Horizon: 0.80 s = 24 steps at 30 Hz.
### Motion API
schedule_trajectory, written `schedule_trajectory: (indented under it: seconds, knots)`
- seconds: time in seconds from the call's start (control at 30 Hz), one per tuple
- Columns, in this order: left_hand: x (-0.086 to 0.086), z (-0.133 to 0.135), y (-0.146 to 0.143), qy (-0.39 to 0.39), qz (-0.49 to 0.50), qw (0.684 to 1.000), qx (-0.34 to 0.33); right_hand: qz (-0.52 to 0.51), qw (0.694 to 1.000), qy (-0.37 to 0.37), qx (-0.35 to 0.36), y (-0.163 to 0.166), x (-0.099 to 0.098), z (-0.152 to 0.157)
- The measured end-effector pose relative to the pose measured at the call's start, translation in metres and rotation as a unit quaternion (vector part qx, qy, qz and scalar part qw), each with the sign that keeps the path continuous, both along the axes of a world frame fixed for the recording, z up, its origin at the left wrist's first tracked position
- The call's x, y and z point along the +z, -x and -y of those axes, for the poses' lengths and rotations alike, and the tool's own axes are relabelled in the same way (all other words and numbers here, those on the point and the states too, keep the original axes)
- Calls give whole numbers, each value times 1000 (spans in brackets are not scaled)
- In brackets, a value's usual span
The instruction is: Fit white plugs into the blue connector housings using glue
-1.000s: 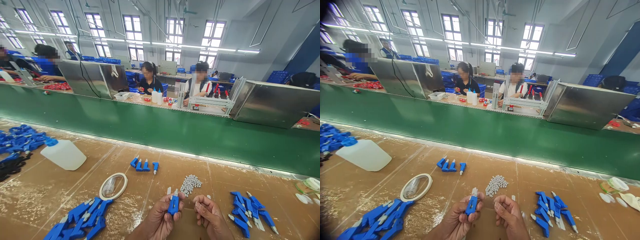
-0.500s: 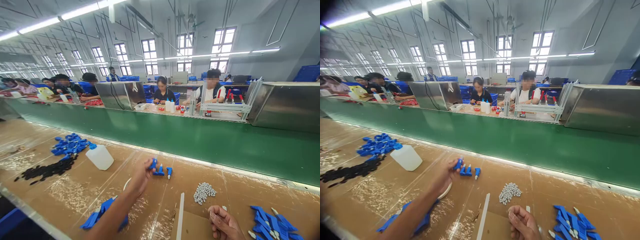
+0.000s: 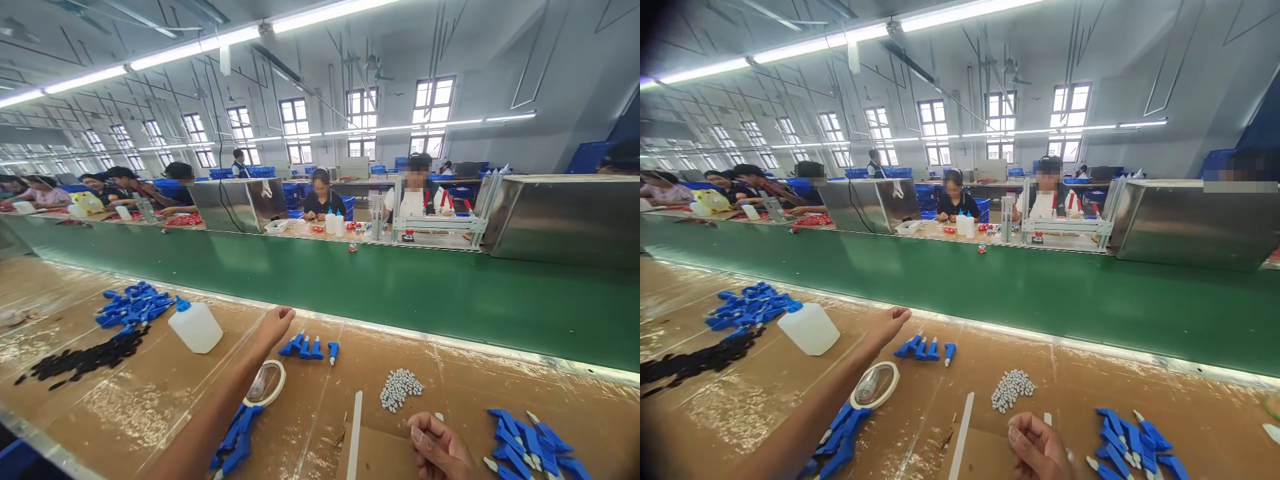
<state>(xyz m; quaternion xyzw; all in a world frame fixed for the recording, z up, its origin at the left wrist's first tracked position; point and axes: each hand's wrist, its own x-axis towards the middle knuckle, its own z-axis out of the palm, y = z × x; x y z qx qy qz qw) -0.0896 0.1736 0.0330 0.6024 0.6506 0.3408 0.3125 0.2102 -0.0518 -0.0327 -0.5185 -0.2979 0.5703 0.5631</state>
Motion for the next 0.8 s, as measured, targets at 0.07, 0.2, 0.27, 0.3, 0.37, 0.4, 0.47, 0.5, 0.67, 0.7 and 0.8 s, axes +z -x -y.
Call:
schedule_trajectory:
  seconds: [0.07, 0.2, 0.27, 0.3, 0.37, 0.4, 0.47, 0.5, 0.67, 0.7, 0.8]
  knots:
    - [6, 10, -24, -17, 28, 998, -59, 50, 998, -34, 31, 9, 1, 5]
    - [2, 47, -105, -4, 72, 967, -246, 158, 981, -115, -2, 26, 6, 18]
    - [-5, 74, -152, 8, 74, 939, -336, 244, 951, -162, -100, 24, 9, 27]
    - [-8, 89, -174, 10, 72, 926, -372, 300, 918, -196, -171, 19, 12, 32]
    - [-12, 118, -213, 11, 62, 896, -439, 382, 817, -260, -346, -2, 19, 42]
    - [-14, 131, -229, 12, 57, 881, -469, 386, 772, -277, -424, -17, 25, 46]
    - [-17, 152, -256, 20, 50, 844, -534, 335, 738, -254, -527, -53, 38, 50]
    - [-19, 161, -266, 12, 44, 824, -565, 319, 733, -243, -550, -70, 45, 51]
    - [-39, 184, -294, -102, -90, 726, -674, 274, 772, -167, -549, -115, 61, 50]
    - [-44, 186, -297, -109, -108, 724, -673, 270, 783, -158, -538, -114, 61, 50]
    - [-58, 189, -300, -106, -69, 729, -673, 261, 814, -139, -500, -106, 59, 50]
